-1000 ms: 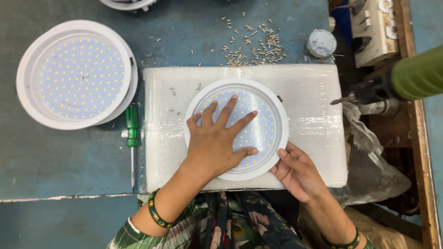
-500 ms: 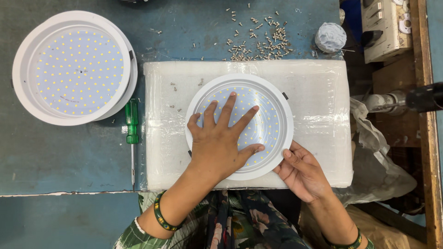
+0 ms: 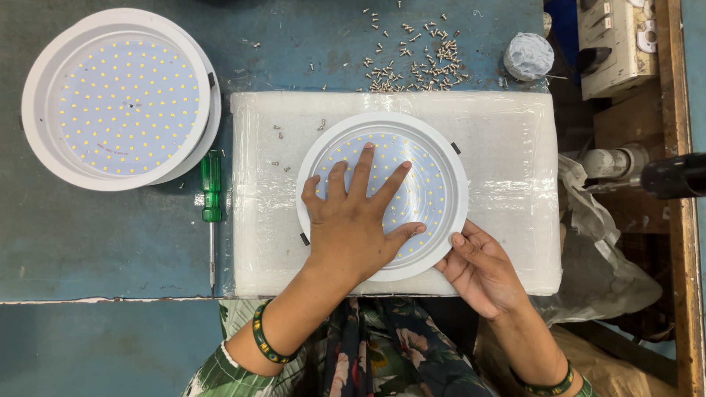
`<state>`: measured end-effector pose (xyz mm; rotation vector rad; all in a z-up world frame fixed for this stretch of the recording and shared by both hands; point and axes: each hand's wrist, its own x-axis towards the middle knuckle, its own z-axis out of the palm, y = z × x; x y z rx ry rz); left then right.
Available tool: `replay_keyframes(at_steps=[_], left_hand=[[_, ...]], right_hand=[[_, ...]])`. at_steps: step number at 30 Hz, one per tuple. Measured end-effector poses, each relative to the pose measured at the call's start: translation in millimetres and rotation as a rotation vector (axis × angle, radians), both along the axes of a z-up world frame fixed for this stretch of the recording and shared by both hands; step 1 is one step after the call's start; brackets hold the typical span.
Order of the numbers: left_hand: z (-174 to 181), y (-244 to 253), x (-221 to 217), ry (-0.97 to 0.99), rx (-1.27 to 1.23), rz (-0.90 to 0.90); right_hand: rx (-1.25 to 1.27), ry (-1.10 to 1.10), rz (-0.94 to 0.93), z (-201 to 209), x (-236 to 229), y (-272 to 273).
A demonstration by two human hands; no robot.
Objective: The person uses a green cordless screwdriver to fasten screws into multiple white circular LED panels on a workbench. They repeatedly pick up screws, align them with pre-drilled holes, and drive them in, then stack completed panels to the side.
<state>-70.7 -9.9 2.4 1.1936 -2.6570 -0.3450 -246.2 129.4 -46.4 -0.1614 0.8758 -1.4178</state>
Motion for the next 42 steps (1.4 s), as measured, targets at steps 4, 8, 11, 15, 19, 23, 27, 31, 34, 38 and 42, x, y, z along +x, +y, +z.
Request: replay_keyframes(at_steps=[4, 8, 11, 15, 19, 23, 27, 31, 34, 38, 42], left_hand=[[4, -6, 3, 0.023, 0.062, -0.048], [4, -27, 18, 0.130, 0.080, -0.356], [2, -31, 19, 0.079, 0.096, -0.416], [1, -31, 17, 0.076, 0.144, -0.398], [2, -30, 15, 0.072, 0.150, -0.382], [1, -29, 16, 0.073, 0.125, -0.382], [1, -29, 15, 0.061, 0.130, -0.384], [1, -29, 15, 0.059, 0.134, -0.385], [1, -29, 16, 0.061, 0.141, -0.386], [1, -30, 16, 0.063, 0.143, -0.398], [1, -29, 18, 0.072, 0.141, -0.395]], right_hand=[[-0.017, -0.008, 0.002, -3, -1, 1], [-0.037, -0.017, 0.013, -7, -2, 2], [-0.017, -0.009, 0.009, -8, -3, 2], [0.000, -0.002, 0.001, -7, -3, 2], [0.011, 0.005, -0.003, -5, -2, 1], [-0.006, 0.010, -0.002, -3, -1, 0], [-0.011, 0.005, -0.002, -3, -1, 0], [-0.009, 0.020, -0.004, -2, -1, -1], [-0.017, 0.023, 0.000, -1, 0, -1], [-0.015, 0.041, -0.003, 0, 1, -2], [-0.022, 0.065, -0.001, -2, 0, -1]])
